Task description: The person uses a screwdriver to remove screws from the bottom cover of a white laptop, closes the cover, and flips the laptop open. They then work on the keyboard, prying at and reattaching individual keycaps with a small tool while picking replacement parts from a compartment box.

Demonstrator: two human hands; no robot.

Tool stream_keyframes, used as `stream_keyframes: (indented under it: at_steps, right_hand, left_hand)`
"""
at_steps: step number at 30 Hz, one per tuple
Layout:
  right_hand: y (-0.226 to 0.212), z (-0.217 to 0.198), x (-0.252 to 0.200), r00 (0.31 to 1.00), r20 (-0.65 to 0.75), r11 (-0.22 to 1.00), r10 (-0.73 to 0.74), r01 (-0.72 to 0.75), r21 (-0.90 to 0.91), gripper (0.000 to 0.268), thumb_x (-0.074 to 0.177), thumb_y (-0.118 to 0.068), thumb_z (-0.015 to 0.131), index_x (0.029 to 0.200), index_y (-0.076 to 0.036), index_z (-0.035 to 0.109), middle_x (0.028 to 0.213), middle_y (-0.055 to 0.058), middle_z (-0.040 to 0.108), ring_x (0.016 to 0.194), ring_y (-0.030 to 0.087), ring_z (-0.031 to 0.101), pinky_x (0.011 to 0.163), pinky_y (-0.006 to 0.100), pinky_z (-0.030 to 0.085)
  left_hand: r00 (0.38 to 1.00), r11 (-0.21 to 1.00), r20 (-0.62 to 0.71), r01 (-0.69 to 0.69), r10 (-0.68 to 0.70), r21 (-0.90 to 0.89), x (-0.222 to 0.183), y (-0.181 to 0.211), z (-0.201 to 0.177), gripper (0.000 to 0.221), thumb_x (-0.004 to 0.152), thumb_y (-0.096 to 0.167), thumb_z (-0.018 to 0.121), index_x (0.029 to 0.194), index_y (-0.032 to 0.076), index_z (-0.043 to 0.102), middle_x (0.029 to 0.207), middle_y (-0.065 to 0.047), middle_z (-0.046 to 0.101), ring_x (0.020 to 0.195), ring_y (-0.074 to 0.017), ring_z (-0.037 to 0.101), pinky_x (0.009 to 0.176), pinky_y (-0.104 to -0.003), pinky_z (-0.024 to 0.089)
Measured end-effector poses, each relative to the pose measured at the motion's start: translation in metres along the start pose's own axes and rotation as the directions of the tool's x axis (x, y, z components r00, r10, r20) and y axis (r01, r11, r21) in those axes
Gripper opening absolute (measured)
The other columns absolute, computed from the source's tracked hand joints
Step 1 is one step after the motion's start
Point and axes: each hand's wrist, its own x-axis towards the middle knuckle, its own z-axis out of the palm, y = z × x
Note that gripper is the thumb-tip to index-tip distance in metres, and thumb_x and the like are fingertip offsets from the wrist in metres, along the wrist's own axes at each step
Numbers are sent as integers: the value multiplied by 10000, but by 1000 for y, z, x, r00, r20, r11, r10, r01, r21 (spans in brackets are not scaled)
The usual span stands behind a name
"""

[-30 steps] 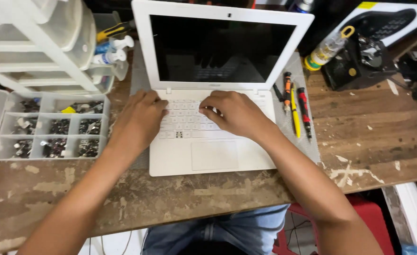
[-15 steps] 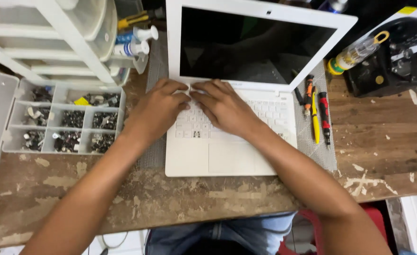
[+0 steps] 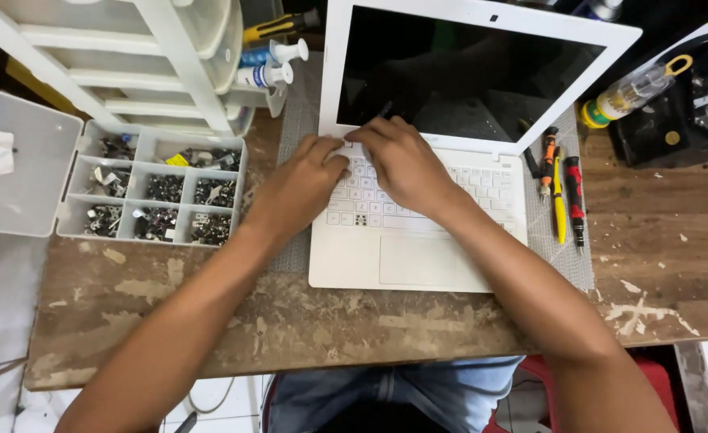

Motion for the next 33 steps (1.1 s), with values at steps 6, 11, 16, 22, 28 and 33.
stream_keyframes:
  at_steps: [6,11,16,22,28,33]
  right_hand:
    - [-6,-3,2,999,-17,996,43,-42,73,240,924,68,608,1120,1,728,986,177,702,884,375,646,779,453,509]
    - [-4,0,-6,1000,-25,998,4,-3,69,174,893,-68,759,1065,-95,766,1071,108,700,938,306,619,812,411,474]
    - [-8,0,-7,1000,-26,999,-7,8,47,167,875,-117,807,1040,-125,785,1115,110,693,985,309,610,839,417,463]
    - [-18,-5,-8,1000,4,1000,-18,18,-17,117,868,-123,811,984,-124,800,993,90,691,921,282,618,789,395,472]
    - [-22,1,-3,1000,3,995,-20,20,-101,89,859,-167,827,934,-126,799,916,69,685,876,259,628,753,384,473]
    - [-26,9,-4,996,4,979,-90,89,-183,81,873,-156,794,920,-90,796,912,85,701,913,277,656,776,387,520]
  left_hand:
    - [944,931,-257,110,-208,-348,-2,3,9,114,929,-59,686,1038,-44,717,1209,-232,597,1097,-439,661,862,-477,615]
    - [820,747,-186,367,-541,-554,-1,6,24,320,943,-37,628,1240,-34,510,1127,-235,515,1033,-456,654,806,-481,613]
    - [756,544,-6,465,-654,-699,-1,14,10,408,965,8,550,1355,0,428,1127,-280,669,1019,-434,706,806,-478,585]
    - [712,509,-34,468,-702,-722,-1,14,17,336,961,19,575,1284,88,511,1005,-232,737,918,-359,743,729,-416,588]
    - [772,671,-84,486,-629,-560,-2,9,15,309,961,1,521,1257,87,534,965,-252,685,922,-465,718,719,-496,587]
    - [890,904,-167,406,-425,-137,-6,8,0,309,877,-80,613,1162,34,652,901,-192,682,898,-384,717,735,-423,540]
